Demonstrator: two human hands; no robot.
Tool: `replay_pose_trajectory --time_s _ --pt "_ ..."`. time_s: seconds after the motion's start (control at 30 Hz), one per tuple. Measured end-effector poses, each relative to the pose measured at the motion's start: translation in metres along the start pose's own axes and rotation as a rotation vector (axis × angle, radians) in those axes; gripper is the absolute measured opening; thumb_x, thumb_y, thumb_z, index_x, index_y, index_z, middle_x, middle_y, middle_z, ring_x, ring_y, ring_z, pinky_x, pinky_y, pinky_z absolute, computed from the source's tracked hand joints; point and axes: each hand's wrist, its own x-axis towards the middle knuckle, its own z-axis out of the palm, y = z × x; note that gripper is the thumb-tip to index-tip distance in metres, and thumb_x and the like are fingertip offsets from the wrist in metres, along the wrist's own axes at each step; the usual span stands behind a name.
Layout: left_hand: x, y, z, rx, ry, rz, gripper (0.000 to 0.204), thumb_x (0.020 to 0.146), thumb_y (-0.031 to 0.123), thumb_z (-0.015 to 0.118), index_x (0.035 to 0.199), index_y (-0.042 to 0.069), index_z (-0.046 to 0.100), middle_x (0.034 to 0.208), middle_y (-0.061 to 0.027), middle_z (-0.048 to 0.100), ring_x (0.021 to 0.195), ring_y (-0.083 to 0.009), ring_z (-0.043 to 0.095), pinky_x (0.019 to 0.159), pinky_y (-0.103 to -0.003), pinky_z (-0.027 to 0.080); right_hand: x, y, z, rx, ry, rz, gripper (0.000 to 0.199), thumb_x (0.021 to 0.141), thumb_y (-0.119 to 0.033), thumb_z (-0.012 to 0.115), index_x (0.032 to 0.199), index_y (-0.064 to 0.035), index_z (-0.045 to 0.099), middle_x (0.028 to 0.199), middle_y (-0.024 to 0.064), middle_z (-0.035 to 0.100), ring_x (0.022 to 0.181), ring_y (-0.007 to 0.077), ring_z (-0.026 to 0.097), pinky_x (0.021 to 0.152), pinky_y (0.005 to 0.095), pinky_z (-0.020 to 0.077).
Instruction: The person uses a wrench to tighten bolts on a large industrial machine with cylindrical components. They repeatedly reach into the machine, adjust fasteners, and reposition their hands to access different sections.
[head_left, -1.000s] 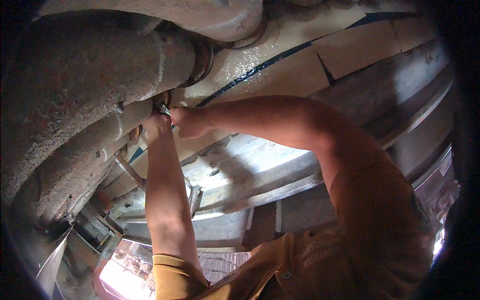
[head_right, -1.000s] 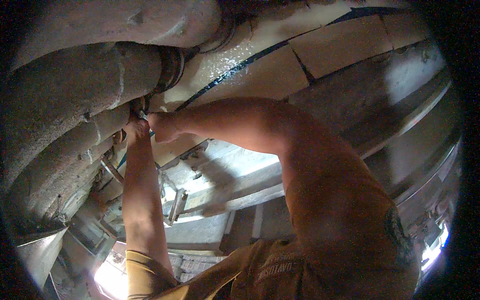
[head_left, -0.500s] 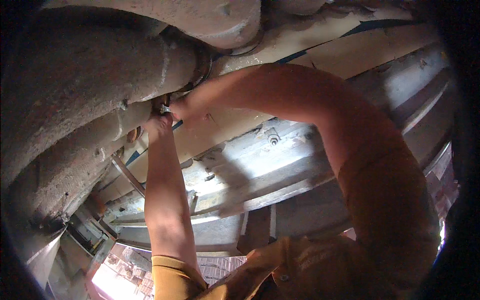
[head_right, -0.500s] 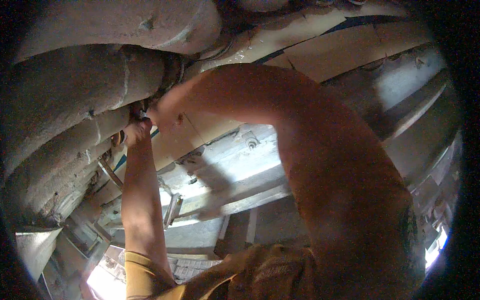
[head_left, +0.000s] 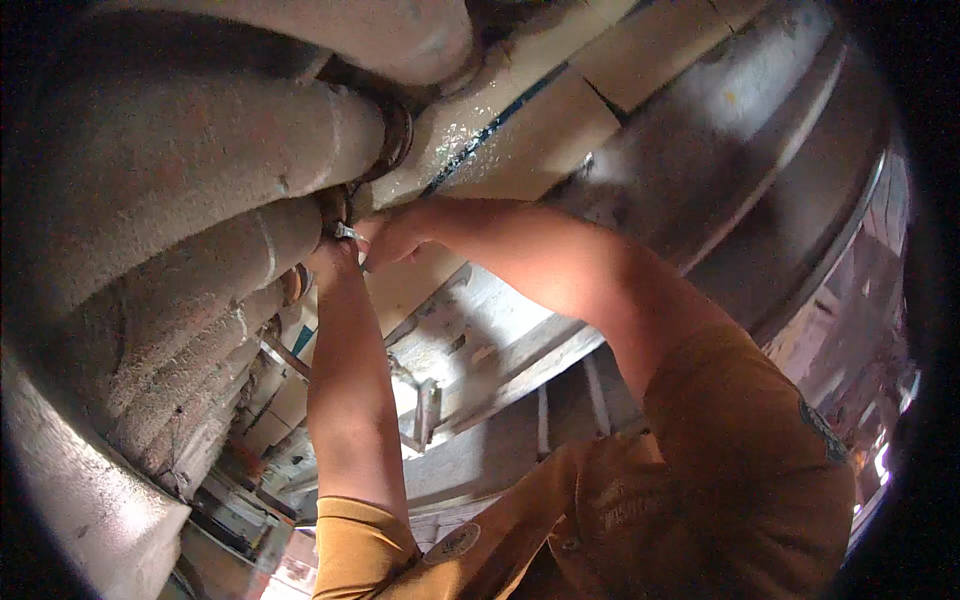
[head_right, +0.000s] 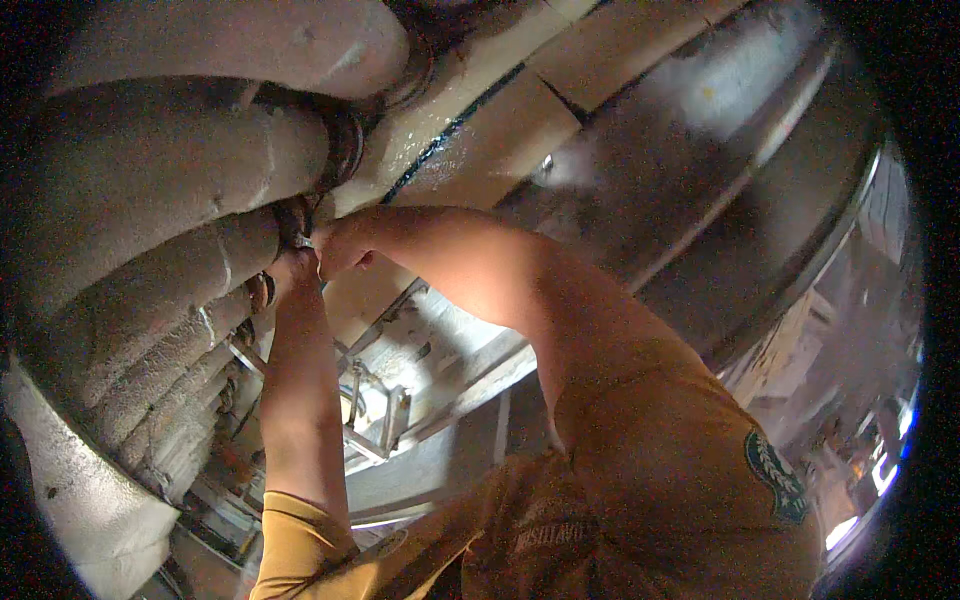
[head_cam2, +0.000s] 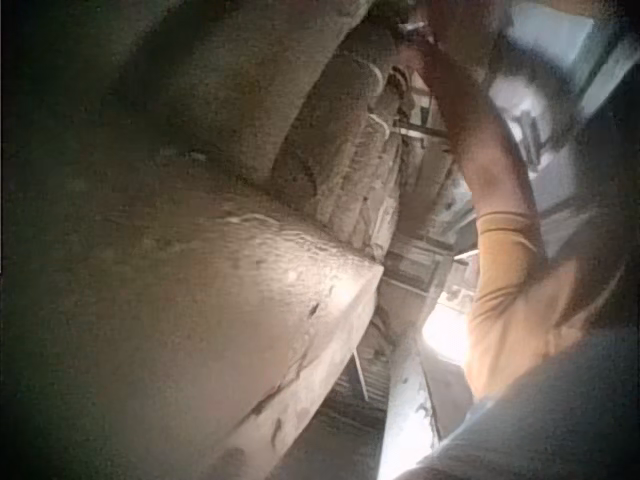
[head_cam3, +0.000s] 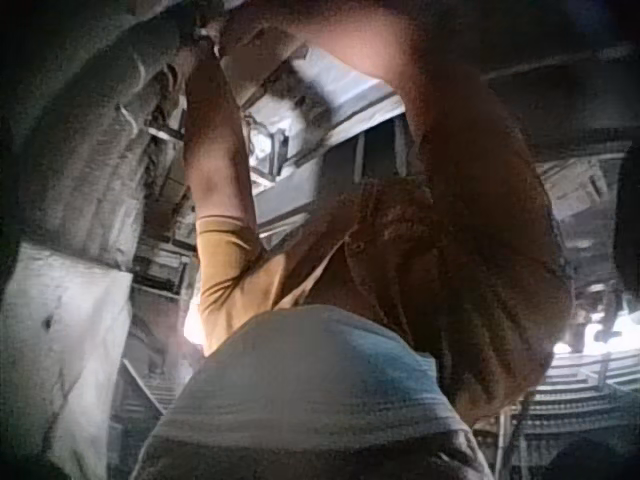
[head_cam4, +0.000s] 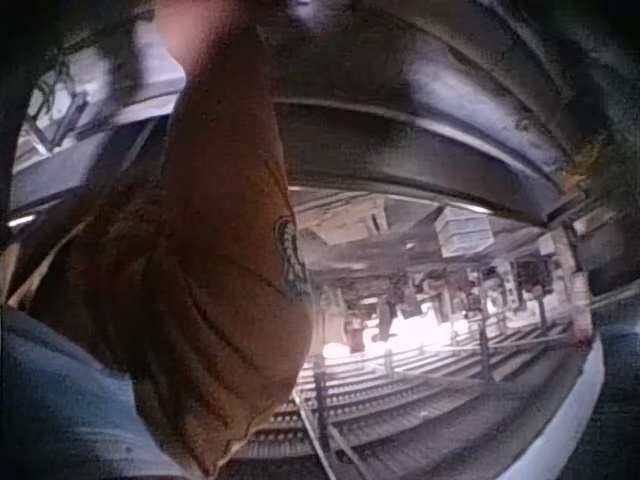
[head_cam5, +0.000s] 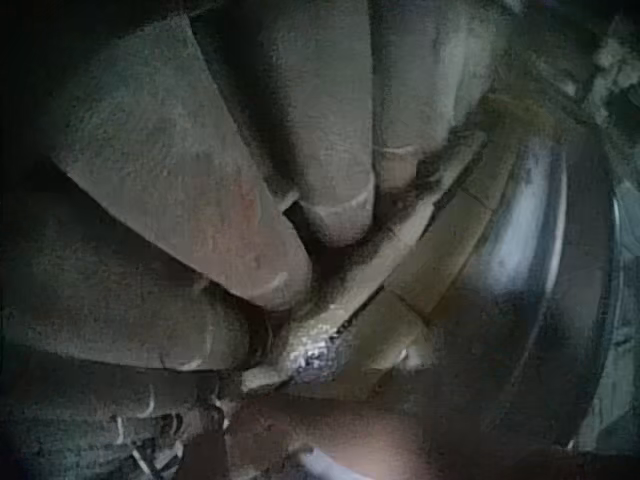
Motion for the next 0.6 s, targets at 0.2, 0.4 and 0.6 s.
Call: replay_pose_trajectory --time_s 0.2,0.4,0.6 --pt "-0.001 0.003 -0.01 0.044 -0.055 -0.058 0.053 0.086 0.037 0.055 0.126 0.005 0.047 0.127 -0.0105 0.051 0.112 -0.0304 0.05 0.095 -0.042 0.042 -0.009 0.005 0.037 0.063 0.539 -0.323 0.043 0.092 -0.041 0.039 0.085 -0.0017 0.056 0.08 0.0099 0.058 0.073 0.0203 0.056 0.061 0.0353 0.0466" --pt "0.006 -0.008 -0.016 0.05 -0.075 -0.102 0.052 0.085 0.034 0.056 0.126 0.004 0.047 0.127 -0.0107 0.051 0.112 -0.0299 0.05 0.094 -0.04 0.042 -0.016 -0.006 0.078 0.323 0.781 0.081 0.054 0.094 -0.051 0.032 0.089 -0.0057 0.061 0.086 0.014 0.063 0.086 0.0289 0.06 0.08 0.0382 0.0441" --pt "0.006 -0.009 -0.024 0.049 -0.074 -0.12 0.05 0.085 0.031 0.057 0.126 0.004 0.047 0.127 -0.0108 0.051 0.112 -0.0293 0.05 0.094 -0.039 0.041 -0.001 0.002 0.087 0.126 0.981 -0.08 0.04 0.092 -0.039 0.044 0.086 -0.0028 0.059 0.08 0.0161 0.064 0.084 0.0272 0.062 0.073 0.0407 0.0469"
